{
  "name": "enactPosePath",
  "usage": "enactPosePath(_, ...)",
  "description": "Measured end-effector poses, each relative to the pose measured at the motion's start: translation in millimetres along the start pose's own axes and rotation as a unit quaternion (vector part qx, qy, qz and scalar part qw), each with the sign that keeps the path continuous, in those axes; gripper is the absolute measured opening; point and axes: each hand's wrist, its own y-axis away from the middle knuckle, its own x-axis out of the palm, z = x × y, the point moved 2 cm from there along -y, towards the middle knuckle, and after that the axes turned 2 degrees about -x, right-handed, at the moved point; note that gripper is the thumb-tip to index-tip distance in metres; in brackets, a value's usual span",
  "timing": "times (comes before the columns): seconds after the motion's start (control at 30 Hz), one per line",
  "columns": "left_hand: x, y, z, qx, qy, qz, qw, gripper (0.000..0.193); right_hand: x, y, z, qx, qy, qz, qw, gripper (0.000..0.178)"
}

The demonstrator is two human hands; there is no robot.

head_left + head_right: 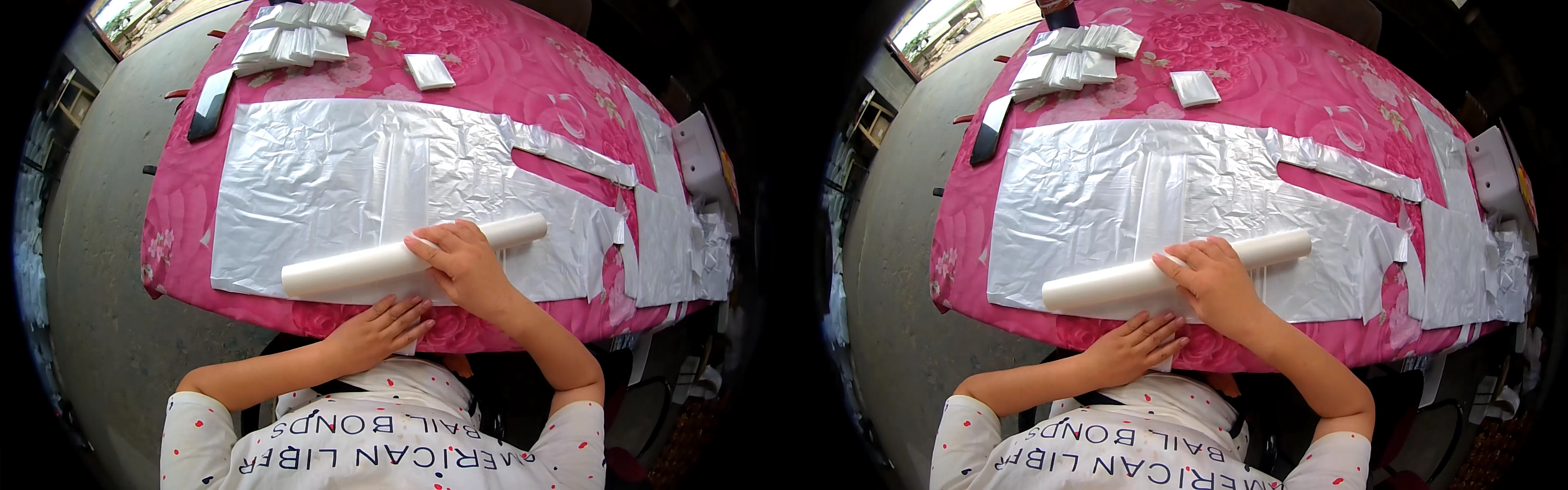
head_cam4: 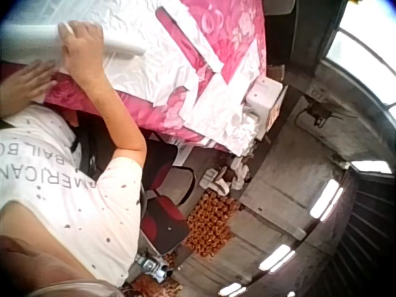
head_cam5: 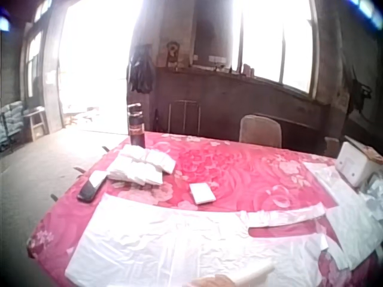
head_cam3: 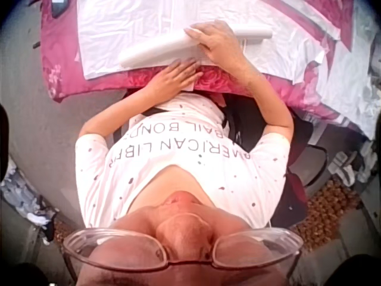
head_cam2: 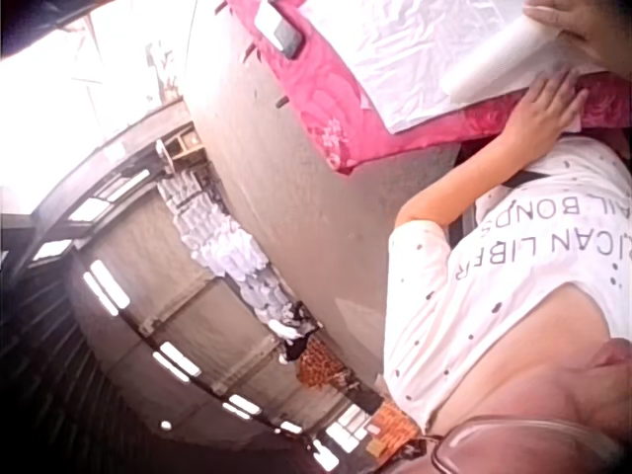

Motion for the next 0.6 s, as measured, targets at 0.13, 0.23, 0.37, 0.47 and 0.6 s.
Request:
enactPosePath(0.13,-1,-1,-1,0.0,-0.008,-0.007,1.0,0.051,6,-43,-34,0.011,0.011,-0.044,0.999,0.043)
enactPosePath(0.23,0,-2,0,0.002,-0.018,-0.009,1.0,0.051,9,-75,-62,0.02,0.029,-0.077,0.996,0.043)
enactPosePath(0.37,-1,0,1,0.009,-0.034,-0.012,0.999,0.052,6,-93,-76,0.001,0.068,-0.138,0.988,0.042)
enactPosePath(0.47,-4,7,4,0.046,0.072,-0.06,0.995,0.049,-4,-76,-57,-0.016,0.02,-0.17,0.985,0.04)
enactPosePath(0.6,-9,19,17,0.041,0.088,-0.067,0.993,0.039,8,-21,-31,-0.042,-0.123,-0.006,0.992,0.046)
